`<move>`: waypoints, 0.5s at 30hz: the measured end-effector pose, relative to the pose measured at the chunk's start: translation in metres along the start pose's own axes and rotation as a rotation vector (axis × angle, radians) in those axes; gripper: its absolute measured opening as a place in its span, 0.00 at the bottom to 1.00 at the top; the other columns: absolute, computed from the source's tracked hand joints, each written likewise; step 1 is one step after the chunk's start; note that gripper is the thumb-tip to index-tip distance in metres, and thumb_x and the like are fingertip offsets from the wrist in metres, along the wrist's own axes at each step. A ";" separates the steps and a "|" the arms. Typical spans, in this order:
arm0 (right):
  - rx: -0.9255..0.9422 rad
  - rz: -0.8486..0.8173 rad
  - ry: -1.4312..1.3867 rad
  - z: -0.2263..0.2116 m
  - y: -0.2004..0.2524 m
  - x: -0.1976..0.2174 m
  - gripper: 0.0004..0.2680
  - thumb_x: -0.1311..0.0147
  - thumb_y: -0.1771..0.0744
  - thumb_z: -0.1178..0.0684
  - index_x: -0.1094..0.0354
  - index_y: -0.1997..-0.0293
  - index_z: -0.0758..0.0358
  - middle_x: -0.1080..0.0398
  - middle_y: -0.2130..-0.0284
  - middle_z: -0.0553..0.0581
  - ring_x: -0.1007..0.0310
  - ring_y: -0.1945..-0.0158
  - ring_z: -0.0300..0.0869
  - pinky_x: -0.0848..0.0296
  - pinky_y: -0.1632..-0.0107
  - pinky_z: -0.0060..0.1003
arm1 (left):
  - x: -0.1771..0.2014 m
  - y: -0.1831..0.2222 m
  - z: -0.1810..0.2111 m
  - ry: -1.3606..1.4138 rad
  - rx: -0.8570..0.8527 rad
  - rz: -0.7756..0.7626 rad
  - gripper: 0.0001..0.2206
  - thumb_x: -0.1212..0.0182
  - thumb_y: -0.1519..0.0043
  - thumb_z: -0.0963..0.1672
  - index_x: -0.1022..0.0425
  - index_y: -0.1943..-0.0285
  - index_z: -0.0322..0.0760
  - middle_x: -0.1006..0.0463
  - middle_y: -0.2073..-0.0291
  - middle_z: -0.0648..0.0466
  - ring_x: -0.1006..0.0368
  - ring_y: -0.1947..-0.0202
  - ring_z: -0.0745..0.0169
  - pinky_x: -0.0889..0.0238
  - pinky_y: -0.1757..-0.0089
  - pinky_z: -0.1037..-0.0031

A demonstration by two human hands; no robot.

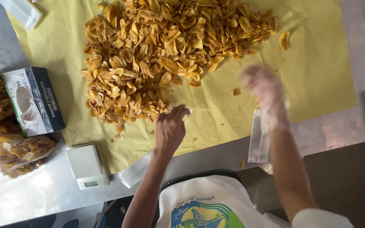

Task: The person scoops dried banana chips from a large pile on a yellow sheet, places them into a clear plastic bag, and weighs the bag on a digital scale. The person then sets the filled bag aside and repeats the process with a new bag.

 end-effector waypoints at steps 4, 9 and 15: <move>0.081 0.780 -0.033 0.015 -0.085 0.194 0.12 0.53 0.32 0.52 0.32 0.44 0.57 0.24 0.56 0.49 0.24 0.54 0.35 0.22 0.57 0.30 | 0.016 0.003 -0.016 -0.140 0.077 0.009 0.18 0.43 0.42 0.33 0.20 0.45 0.41 0.22 0.40 0.49 0.19 0.64 0.59 0.33 0.53 0.66; 0.157 0.734 0.027 0.047 -0.166 0.241 0.12 0.49 0.29 0.52 0.30 0.39 0.64 0.28 0.58 0.56 0.34 0.57 0.43 0.32 0.53 0.37 | 0.027 0.001 -0.031 -0.117 0.192 -0.018 0.22 0.44 0.45 0.33 0.23 0.41 0.34 0.24 0.37 0.52 0.20 0.66 0.59 0.33 0.54 0.67; 0.229 0.517 0.093 0.072 -0.250 0.171 0.14 0.45 0.32 0.49 0.29 0.43 0.64 0.25 0.41 0.59 0.33 0.31 0.48 0.44 0.27 0.47 | 0.032 -0.008 -0.040 0.004 0.303 -0.007 0.28 0.44 0.48 0.35 0.30 0.34 0.28 0.33 0.30 0.48 0.21 0.66 0.58 0.33 0.55 0.65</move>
Point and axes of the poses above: each hand's wrist, its own y-axis away from the middle knuckle, its own x-axis out of the back of the hand, z = x × y, the point moved 8 cm from there along -y, towards the middle knuckle
